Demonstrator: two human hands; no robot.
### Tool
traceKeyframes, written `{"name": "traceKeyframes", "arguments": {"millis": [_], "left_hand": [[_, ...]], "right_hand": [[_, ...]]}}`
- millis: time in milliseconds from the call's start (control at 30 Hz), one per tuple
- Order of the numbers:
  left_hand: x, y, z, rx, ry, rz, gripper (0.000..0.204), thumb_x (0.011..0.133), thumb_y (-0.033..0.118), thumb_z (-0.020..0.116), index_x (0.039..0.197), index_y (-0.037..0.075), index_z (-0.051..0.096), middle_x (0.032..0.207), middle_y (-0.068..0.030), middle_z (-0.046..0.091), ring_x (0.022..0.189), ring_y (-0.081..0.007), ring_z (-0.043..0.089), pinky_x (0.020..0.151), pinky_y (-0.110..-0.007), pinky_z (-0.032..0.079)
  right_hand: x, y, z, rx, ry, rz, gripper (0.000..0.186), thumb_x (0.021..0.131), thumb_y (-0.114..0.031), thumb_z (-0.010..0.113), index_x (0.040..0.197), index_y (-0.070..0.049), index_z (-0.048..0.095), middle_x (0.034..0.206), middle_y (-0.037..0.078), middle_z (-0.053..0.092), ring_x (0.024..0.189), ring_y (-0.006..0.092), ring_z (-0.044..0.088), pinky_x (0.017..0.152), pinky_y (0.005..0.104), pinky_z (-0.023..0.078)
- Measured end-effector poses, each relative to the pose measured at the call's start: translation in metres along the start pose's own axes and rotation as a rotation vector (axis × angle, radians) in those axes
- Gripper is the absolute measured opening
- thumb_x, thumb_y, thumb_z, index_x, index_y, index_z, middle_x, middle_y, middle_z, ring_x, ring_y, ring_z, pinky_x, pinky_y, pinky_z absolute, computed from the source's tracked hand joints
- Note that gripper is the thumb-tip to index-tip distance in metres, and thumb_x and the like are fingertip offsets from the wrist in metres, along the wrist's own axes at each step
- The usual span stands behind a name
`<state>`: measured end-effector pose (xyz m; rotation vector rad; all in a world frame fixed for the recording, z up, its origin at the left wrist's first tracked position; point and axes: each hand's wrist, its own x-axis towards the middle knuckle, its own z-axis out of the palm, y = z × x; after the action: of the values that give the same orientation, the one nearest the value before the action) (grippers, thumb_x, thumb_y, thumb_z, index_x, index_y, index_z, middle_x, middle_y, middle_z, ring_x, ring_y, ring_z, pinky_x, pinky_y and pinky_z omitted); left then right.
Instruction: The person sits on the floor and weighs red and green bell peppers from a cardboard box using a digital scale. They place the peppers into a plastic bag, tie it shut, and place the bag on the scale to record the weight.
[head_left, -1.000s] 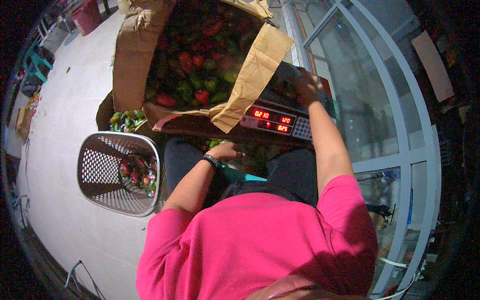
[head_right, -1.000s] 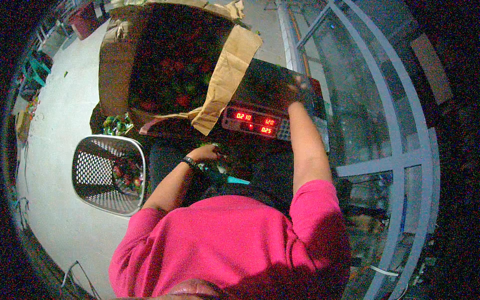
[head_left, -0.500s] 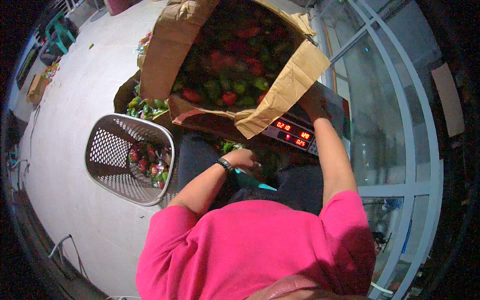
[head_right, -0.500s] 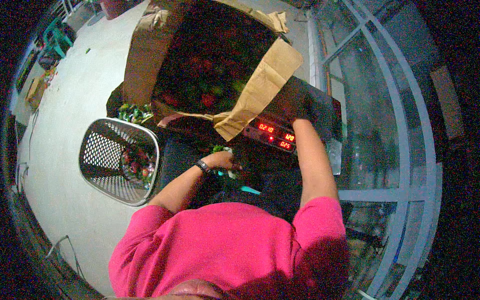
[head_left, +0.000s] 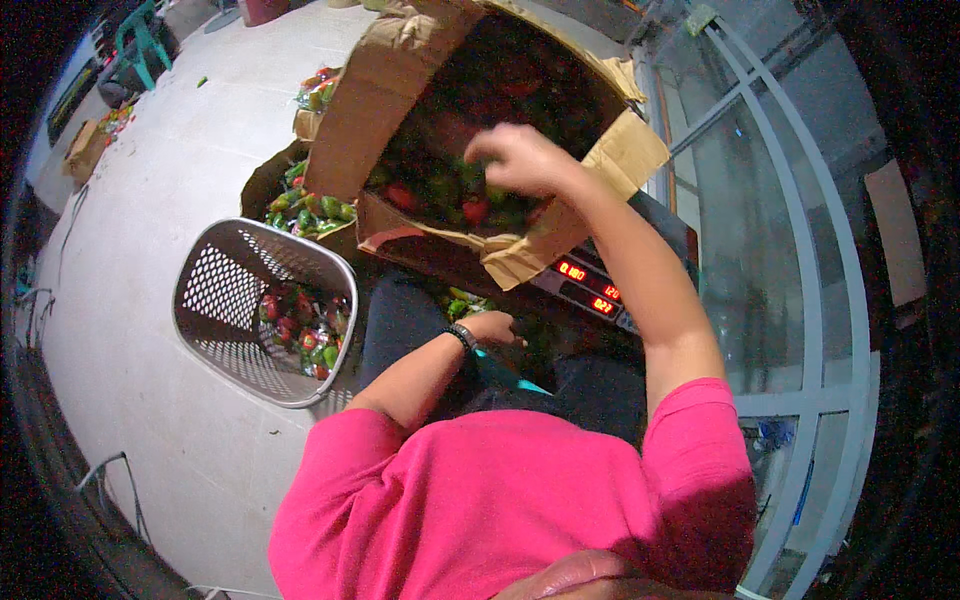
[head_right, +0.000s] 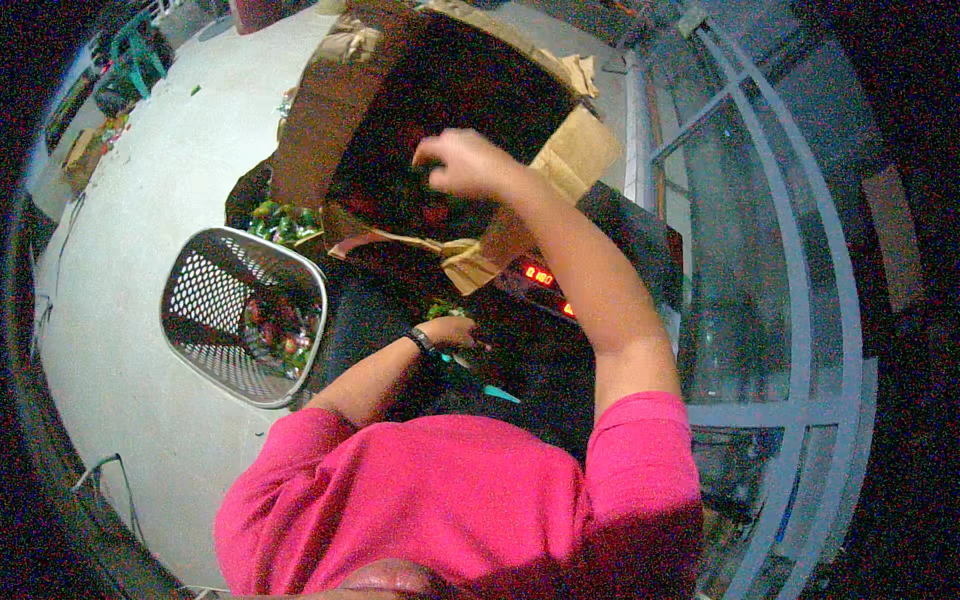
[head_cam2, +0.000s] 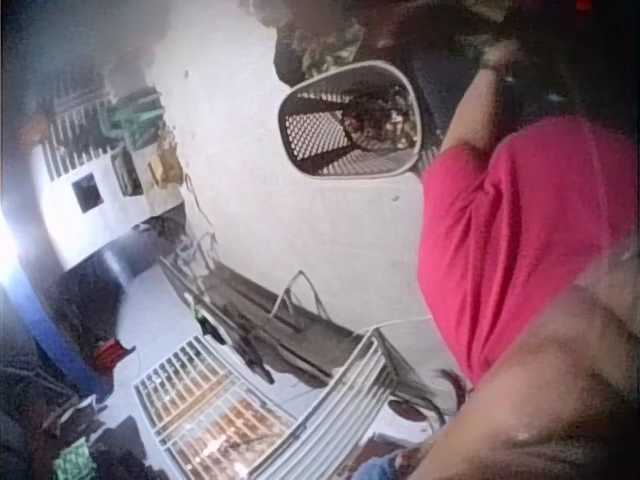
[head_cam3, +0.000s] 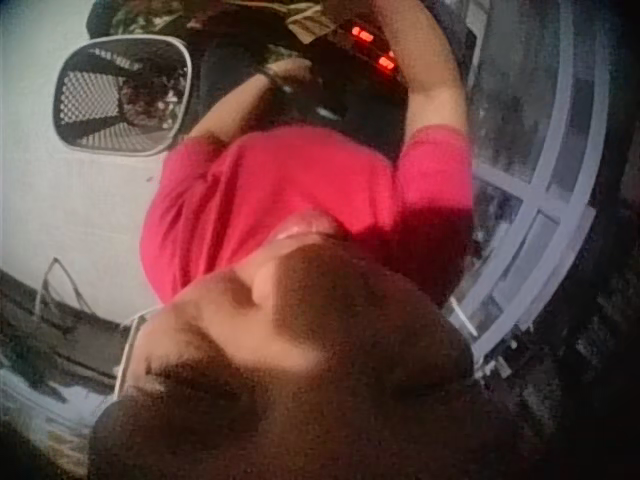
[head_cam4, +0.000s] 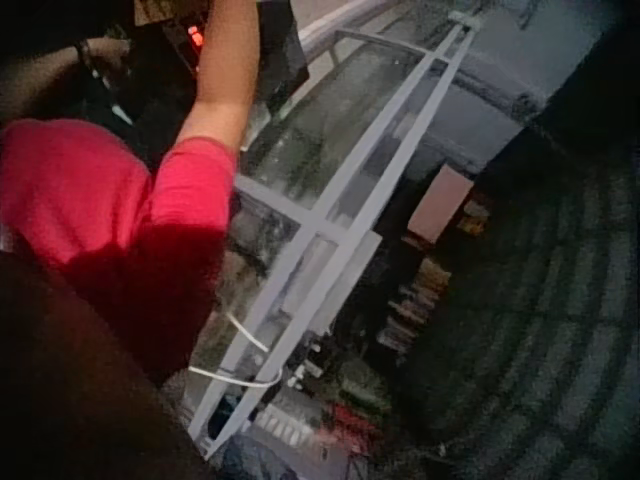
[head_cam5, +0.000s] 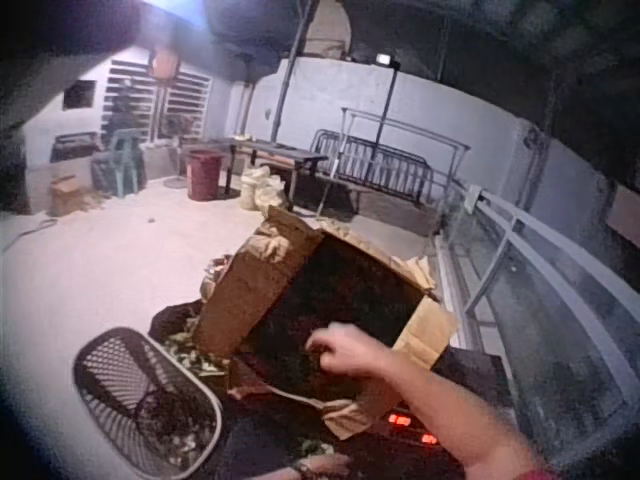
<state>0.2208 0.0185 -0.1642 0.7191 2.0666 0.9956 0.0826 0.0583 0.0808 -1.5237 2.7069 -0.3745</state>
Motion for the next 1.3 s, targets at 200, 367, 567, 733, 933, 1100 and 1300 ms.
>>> {"name": "traceKeyframes", "arguments": {"millis": [200,367,567,733,933,1100,1300], "left_hand": [[0.003,-0.006,-0.006,-0.042,-0.02,-0.009,0.051,0.072,0.043,0.057,0.09,-0.005,0.056,0.079,-0.016,0.06,0.074,-0.0259,0.058,0.063,-0.036,0.045],[-0.01,0.009,-0.015,-0.031,0.075,-0.013,0.047,0.074,0.04,0.055,0.092,-0.003,0.056,0.089,-0.0177,0.059,0.082,-0.0294,0.057,0.068,-0.037,0.044],[-0.025,0.025,-0.04,-0.107,0.331,0.015,0.037,0.074,0.037,0.053,0.09,0.004,0.058,0.085,-0.0191,0.058,0.081,-0.0327,0.055,0.069,-0.039,0.043],[-0.03,0.006,-0.044,-0.218,0.562,0.005,0.038,0.072,0.038,0.054,0.088,0.004,0.059,0.083,-0.019,0.058,0.08,-0.0336,0.055,0.069,-0.039,0.043],[-0.014,0.009,-0.036,-0.235,0.521,0.051,0.039,0.072,0.036,0.054,0.098,0.006,0.055,0.091,-0.0181,0.058,0.088,-0.0338,0.053,0.074,-0.038,0.042],[-0.011,-0.009,-0.037,-0.259,0.468,0.082,0.04,0.073,0.036,0.054,0.102,0.008,0.053,0.096,-0.0168,0.057,0.091,-0.0324,0.053,0.077,-0.037,0.041],[-0.011,-0.006,-0.035,-0.244,0.369,0.132,0.049,0.074,0.044,0.055,0.107,0.008,0.051,0.101,-0.0136,0.057,0.09,-0.0275,0.055,0.079,-0.033,0.042]], "right_hand": [[0.064,0.09,0.034,-0.177,-0.099,0.651,0.057,0.07,-0.029,0.061,0.119,-0.01,0.04,0.119,0.018,0.043,0.108,0.0316,0.043,0.086,0.0387,0.039],[0.048,0.066,0.025,-0.507,-0.335,0.597,0.066,0.064,-0.037,0.066,0.118,-0.009,0.041,0.123,0.016,0.04,0.111,0.0307,0.041,0.089,0.0369,0.037],[0.024,0.188,0.052,-0.357,-0.354,0.854,0.03,0.073,-0.019,0.05,0.1,-0.006,0.056,0.105,0.016,0.054,0.096,0.0292,0.053,0.079,0.0368,0.042],[0.039,0.115,0.005,-0.245,-0.18,0.824,0.028,0.065,-0.016,0.055,0.091,-0.006,0.061,0.1,0.017,0.056,0.098,0.0298,0.052,0.081,0.0366,0.042],[0.051,0.153,0.035,-0.348,-0.209,0.738,0.042,0.075,-0.03,0.05,0.109,-0.006,0.051,0.119,0.017,0.043,0.109,0.0306,0.043,0.091,0.0365,0.035],[0.09,0.125,0.028,-0.624,0.153,0.452,0.034,0.079,-0.03,0.047,0.1,-0.006,0.056,0.113,0.017,0.048,0.1,0.0324,0.049,0.085,0.041,0.04],[0.081,0.126,0.008,-0.6,0.473,0.348,0.031,0.079,-0.019,0.044,0.106,-0.007,0.053,0.108,0.016,0.052,0.094,0.0346,0.052,0.078,0.0433,0.043]]}}
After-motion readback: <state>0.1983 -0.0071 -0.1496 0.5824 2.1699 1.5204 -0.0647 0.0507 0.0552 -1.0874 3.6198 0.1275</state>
